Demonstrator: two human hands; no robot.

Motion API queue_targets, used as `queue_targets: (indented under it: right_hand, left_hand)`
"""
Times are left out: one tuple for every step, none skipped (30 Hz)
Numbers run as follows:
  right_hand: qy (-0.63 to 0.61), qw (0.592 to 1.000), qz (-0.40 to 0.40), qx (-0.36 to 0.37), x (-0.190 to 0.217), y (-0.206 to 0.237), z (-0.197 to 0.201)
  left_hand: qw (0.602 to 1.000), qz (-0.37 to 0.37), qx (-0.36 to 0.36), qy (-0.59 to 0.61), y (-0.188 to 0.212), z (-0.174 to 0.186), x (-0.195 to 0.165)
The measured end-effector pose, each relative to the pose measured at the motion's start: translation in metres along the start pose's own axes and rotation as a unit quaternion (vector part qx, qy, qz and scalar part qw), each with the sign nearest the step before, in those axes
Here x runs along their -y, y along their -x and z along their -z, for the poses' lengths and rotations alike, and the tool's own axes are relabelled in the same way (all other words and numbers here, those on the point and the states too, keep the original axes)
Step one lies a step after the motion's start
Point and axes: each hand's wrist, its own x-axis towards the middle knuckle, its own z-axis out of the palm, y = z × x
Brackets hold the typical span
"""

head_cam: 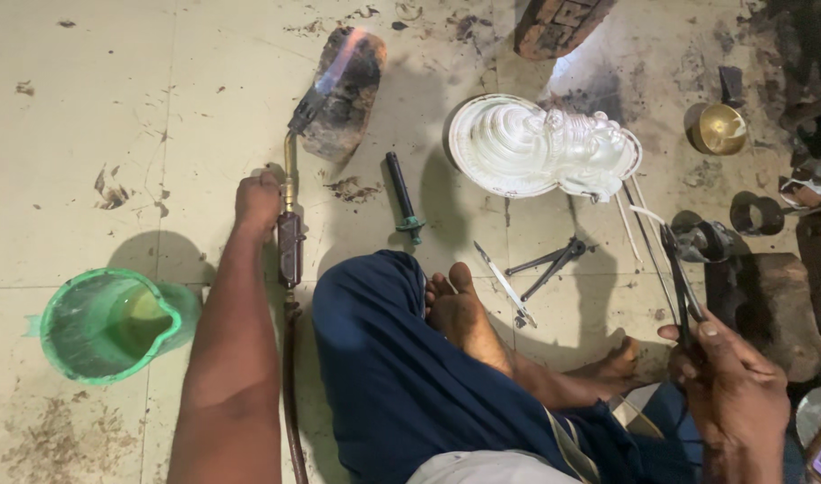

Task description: The person sits on the floor and uses a blowtorch to heat a small metal piece held with tongs. They repeatedly apply the flame to the metal and then place it into a white container filled with a white substance.

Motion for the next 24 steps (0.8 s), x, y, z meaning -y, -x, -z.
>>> queue_targets:
  right_hand:
    - [-0.007, 1.0, 0.001, -0.002, 0.0, 0.0, 0.002]
    - [-0.006, 1.0, 0.005, 0.001, 0.0, 0.001, 0.003]
    - [-0.006, 1.0, 0.01, 0.005, 0.0, 0.001, 0.004]
    - [-0.007, 1.0, 0.016, 0.011, 0.0, 0.0, 0.004]
    - [-0.009, 1.0, 0.015, 0.003, 0.0, 0.0, 0.005]
    - [-0.01, 1.0, 0.015, -0.005, 0.0, 0.0, 0.005]
    - [-0.01, 1.0, 0.014, -0.012, 0.0, 0.001, 0.005]
    - [-0.008, 1.0, 0.009, -0.011, 0.0, 0.001, 0.005]
    - [-0.005, 1.0, 0.004, -0.011, 0.0, 0.001, 0.005]
    - [-0.003, 1.0, -0.001, -0.01, 0.0, 0.001, 0.006]
    - [-0.003, 1.0, 0.0, -0.013, -0.001, 0.001, 0.007]
    - [-0.002, 1.0, 0.001, -0.016, -0.001, 0.002, 0.008]
    - [-0.002, 1.0, 0.002, -0.02, -0.002, 0.002, 0.01]
    - [0.004, 1.0, 0.006, -0.02, -0.004, 0.001, 0.012]
    - [0.009, 1.0, 0.009, -0.021, -0.006, -0.001, 0.015]
    - [0.015, 1.0, 0.012, -0.025, -0.009, -0.003, 0.018]
    - [0.031, 0.999, 0.022, -0.026, -0.011, -0.008, 0.02]
    - [0.048, 0.998, 0.032, -0.031, -0.014, -0.016, 0.02]
    - [0.065, 0.996, 0.043, -0.039, -0.017, -0.023, 0.022]
    - [0.059, 0.995, 0.076, -0.021, -0.02, -0.031, 0.022]
    - [0.054, 0.993, 0.109, -0.001, -0.022, -0.039, 0.022]
    - [0.064, 0.992, 0.112, -0.004, -0.023, -0.047, 0.024]
    - [0.073, 0.991, 0.115, -0.006, -0.024, -0.055, 0.024]
    - [0.081, 0.989, 0.123, 0.003, -0.025, -0.063, 0.023]
  left_hand:
    - [1.0, 0.004, -0.001, -0.014, -0.002, -0.002, 0.002]
    - [1.0, 0.017, 0.012, -0.019, -0.003, -0.004, 0.004]
    - [0.999, 0.03, 0.023, -0.024, -0.006, -0.005, 0.005]
    - [0.998, 0.043, 0.033, -0.029, -0.007, -0.004, 0.004]
    - [0.998, 0.058, 0.036, -0.012, -0.007, -0.004, 0.003]
    - [0.997, 0.073, 0.039, 0.005, -0.007, -0.004, 0.002]
    - [0.995, 0.088, 0.042, 0.022, -0.007, -0.004, 0.002]
    - [0.995, 0.085, 0.042, 0.005, -0.006, -0.003, 0.0]
    - [0.996, 0.082, 0.044, -0.011, -0.007, -0.002, -0.002]
    - [0.996, 0.079, 0.044, -0.028, -0.006, -0.001, -0.003]
    - [0.994, 0.089, 0.051, -0.025, -0.006, 0.0, -0.004]
    - [0.993, 0.1, 0.059, -0.022, -0.006, 0.002, -0.004]
    - [0.991, 0.11, 0.067, -0.019, -0.006, 0.002, -0.004]
    - [0.995, 0.088, 0.051, -0.026, -0.006, 0.002, -0.004]
    - [0.995, 0.08, 0.047, -0.02, -0.007, 0.002, -0.005]
    - [0.996, 0.079, 0.048, -0.002, -0.007, 0.0, -0.004]
    - [0.996, 0.075, 0.051, 0.019, -0.007, -0.001, -0.004]
    - [0.993, 0.08, 0.054, 0.068, -0.006, -0.002, -0.003]
    - [0.986, 0.087, 0.062, 0.127, -0.005, -0.002, -0.002]
    - [0.976, 0.094, 0.068, 0.183, -0.003, -0.002, -0.002]
    - [0.961, 0.108, 0.084, 0.241, 0.001, 0.0, 0.0]
    - [0.943, 0.123, 0.102, 0.292, 0.006, 0.003, 0.003]
    - [0.925, 0.137, 0.121, 0.335, 0.012, 0.007, 0.006]
    - [0.914, 0.145, 0.138, 0.353, 0.019, 0.012, 0.009]
